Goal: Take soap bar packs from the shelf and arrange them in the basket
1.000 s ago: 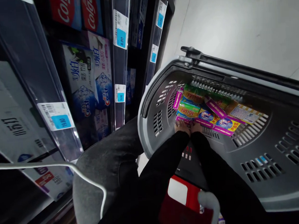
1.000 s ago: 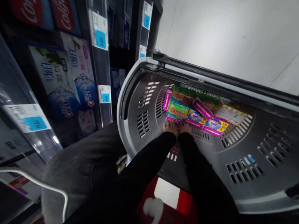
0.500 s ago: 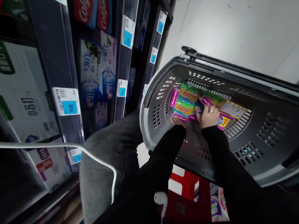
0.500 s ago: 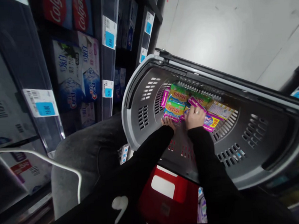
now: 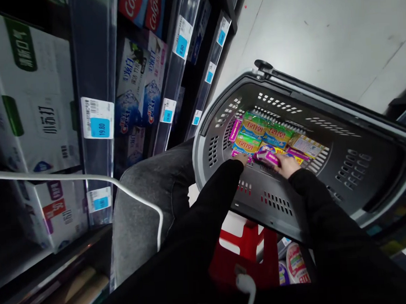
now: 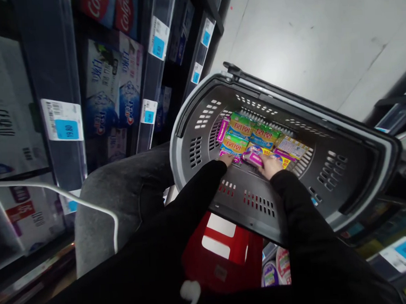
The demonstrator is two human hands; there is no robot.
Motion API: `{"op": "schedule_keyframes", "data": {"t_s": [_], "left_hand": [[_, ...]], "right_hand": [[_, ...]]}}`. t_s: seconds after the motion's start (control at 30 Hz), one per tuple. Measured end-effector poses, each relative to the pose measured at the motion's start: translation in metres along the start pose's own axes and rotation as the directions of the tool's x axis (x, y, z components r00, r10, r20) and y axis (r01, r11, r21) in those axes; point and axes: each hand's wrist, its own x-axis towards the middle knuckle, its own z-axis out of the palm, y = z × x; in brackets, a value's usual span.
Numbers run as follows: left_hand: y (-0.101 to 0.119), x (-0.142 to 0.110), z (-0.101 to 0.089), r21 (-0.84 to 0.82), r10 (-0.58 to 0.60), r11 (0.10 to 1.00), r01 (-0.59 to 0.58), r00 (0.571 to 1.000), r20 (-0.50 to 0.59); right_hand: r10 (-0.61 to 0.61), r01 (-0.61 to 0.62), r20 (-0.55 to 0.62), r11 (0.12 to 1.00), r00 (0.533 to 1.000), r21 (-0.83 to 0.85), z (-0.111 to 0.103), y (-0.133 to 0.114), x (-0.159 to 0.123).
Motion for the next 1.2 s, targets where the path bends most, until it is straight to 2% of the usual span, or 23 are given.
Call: {"op": "schedule_keyframes", "data": {"t_s": [0.1, 0.17, 0.27, 0.4, 0.43, 0.47, 0.5, 0.53, 0.57, 0.6, 0.63, 0.67, 0.73, 0.87, 1.03, 1.1, 1.2], "left_hand": [[0.003, -0.002, 0.000, -0.021, 0.019, 1.000, -0.017, 0.999, 0.051], [0.005, -0.004, 0.002, -0.009, 0.024, 1.000, -0.023, 0.997, 0.073], [0.008, -0.005, 0.006, 0.029, 0.043, 0.999, -0.046, 0.995, 0.092], [0.011, -0.004, 0.010, 0.093, 0.083, 0.991, -0.096, 0.988, 0.126], [0.012, -0.003, 0.011, 0.110, 0.097, 0.988, -0.111, 0.987, 0.129], [0.012, -0.002, 0.011, 0.126, 0.110, 0.984, -0.127, 0.985, 0.130], [0.014, -0.002, 0.012, 0.141, 0.123, 0.980, -0.141, 0.984, 0.128], [0.015, -0.001, 0.012, 0.155, 0.135, 0.976, -0.154, 0.983, 0.126], [0.018, 0.000, 0.013, 0.169, 0.143, 0.972, -0.163, 0.982, 0.121], [0.021, 0.001, 0.014, 0.183, 0.150, 0.968, -0.170, 0.982, 0.116], [0.024, 0.003, 0.015, 0.197, 0.154, 0.965, -0.173, 0.982, 0.108], [0.027, 0.004, 0.016, 0.212, 0.156, 0.962, -0.174, 0.983, 0.099], [0.033, 0.006, 0.019, 0.244, 0.155, 0.955, -0.170, 0.985, 0.080], [0.036, 0.009, 0.022, 0.308, 0.146, 0.938, -0.160, 0.987, 0.070], [0.031, 0.014, 0.016, 0.380, 0.150, 0.908, -0.176, 0.984, 0.096], [0.031, 0.016, 0.014, 0.406, 0.141, 0.899, -0.167, 0.986, 0.092], [0.030, 0.021, 0.011, 0.439, 0.142, 0.884, -0.161, 0.987, 0.076]], "right_hand": [[0.021, -0.014, 0.120, 0.998, 0.993, -0.060, 0.033, -0.022, -0.007], [0.070, -0.061, 0.123, 0.995, 0.990, -0.083, 0.054, -0.038, -0.002], [0.100, -0.097, 0.077, 0.994, 0.992, -0.042, 0.077, -0.049, 0.013], [-0.009, 0.012, -0.024, 0.991, 1.000, 0.130, 0.091, -0.037, 0.020], [0.010, 0.003, -0.072, 0.983, 0.997, 0.184, 0.092, -0.031, 0.017], [0.094, -0.063, -0.119, 0.969, 0.988, 0.239, 0.093, -0.025, 0.012], [0.230, -0.182, -0.134, 0.938, 0.964, 0.295, 0.094, -0.020, 0.007], [0.386, -0.333, -0.100, 0.879, 0.917, 0.342, 0.094, -0.015, 0.003], [0.526, -0.484, -0.017, 0.793, 0.850, 0.370, 0.095, -0.011, -0.002], [0.613, -0.599, 0.098, 0.708, 0.784, 0.374, 0.096, -0.008, -0.004], [0.641, -0.667, 0.209, 0.648, 0.739, 0.368, 0.097, -0.006, -0.005], [0.627, -0.689, 0.289, 0.626, 0.723, 0.366, 0.099, -0.005, -0.005], [0.572, -0.666, 0.341, 0.640, 0.746, 0.383, 0.106, -0.004, 0.002], [0.529, -0.627, 0.336, 0.652, 0.779, 0.427, 0.120, -0.006, 0.021], [0.445, -0.523, 0.277, 0.756, 0.852, 0.394, 0.128, -0.006, 0.033], [0.438, -0.519, 0.284, 0.770, 0.853, 0.370, 0.127, -0.007, 0.035], [0.490, -0.570, 0.295, 0.735, 0.820, 0.366, 0.121, -0.009, 0.036]]}}
